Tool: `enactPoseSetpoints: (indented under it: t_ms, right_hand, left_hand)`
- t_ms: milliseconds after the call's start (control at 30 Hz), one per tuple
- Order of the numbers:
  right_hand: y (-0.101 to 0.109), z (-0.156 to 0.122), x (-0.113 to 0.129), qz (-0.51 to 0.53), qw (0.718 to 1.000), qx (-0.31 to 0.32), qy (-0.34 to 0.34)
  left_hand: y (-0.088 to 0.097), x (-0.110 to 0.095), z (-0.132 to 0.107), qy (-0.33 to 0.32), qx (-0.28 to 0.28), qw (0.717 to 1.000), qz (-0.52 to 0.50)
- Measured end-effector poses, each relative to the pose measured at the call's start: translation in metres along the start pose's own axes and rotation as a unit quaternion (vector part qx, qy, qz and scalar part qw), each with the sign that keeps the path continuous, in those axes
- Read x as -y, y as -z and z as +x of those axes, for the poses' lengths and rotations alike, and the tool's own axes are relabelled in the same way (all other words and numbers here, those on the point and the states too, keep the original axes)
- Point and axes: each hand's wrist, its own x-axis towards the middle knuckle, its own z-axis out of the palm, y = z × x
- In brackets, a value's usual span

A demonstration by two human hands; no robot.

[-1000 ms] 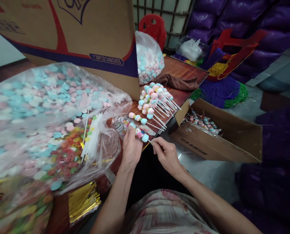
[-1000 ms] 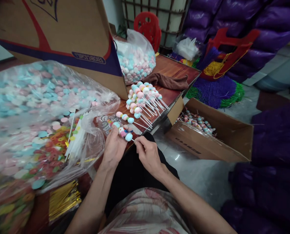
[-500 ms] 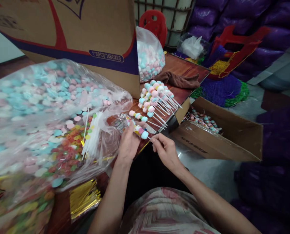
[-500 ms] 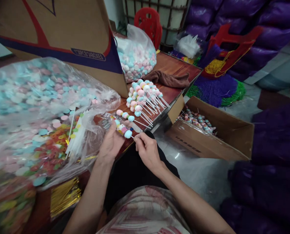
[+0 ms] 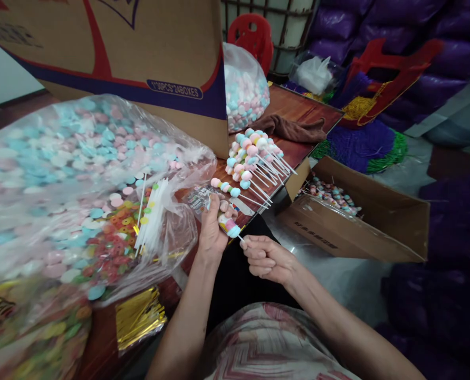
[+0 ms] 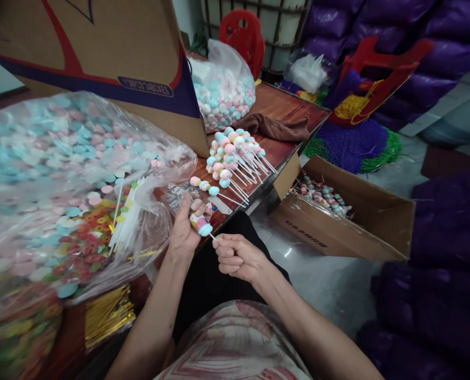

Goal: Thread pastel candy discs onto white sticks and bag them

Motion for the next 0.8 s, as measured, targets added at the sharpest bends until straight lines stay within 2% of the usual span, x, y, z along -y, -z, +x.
enactPoseSetpoints:
  t_ms: [67,167,233,300,367,433,533,633,800]
  right_hand:
    - [-0.001,0.005,-0.002,0.025,1.0,0.008,-0.004]
    - [-0.008,0.012,-0.004,-0.011,0.999,-0.025,0.046]
    - [-0.012,0.014,-0.004,-0.086,0.987,-0.083,0.104]
    - [-0.015,0.009,-0.005,-0.199,0.959,-0.134,0.148]
    - [-0.016,0.0,-0.005,-0.307,0.928,-0.144,0.153]
    - [-0.014,-0.009,-0.006,-0.363,0.915,-0.122,0.128]
    - [-0.012,-0.013,-0.01,-0.371,0.911,-0.121,0.132]
    - [-0.013,-0.006,-0.017,-0.379,0.895,-0.144,0.185]
    - [-0.019,0.005,-0.027,-0.407,0.866,-0.16,0.243]
  left_hand:
    - [0.0,0.005,-0.003,0.002,0.014,1.0,0.02]
    - [0.001,0.01,-0.007,0.007,0.028,0.998,0.063]
    - [0.002,0.01,-0.008,0.017,0.025,0.996,0.08]
    - [0.003,0.007,-0.006,0.026,0.011,0.997,0.073]
    - [0.005,0.003,-0.003,0.027,-0.006,0.998,0.051]
    - [0.005,0.0,-0.002,0.023,-0.011,0.999,0.036]
    - [0.004,0.002,-0.006,0.034,0.008,0.998,0.049]
    - [0.003,0.008,-0.014,0.043,0.035,0.996,0.071]
    - [0.005,0.006,-0.022,0.014,0.044,0.995,0.094]
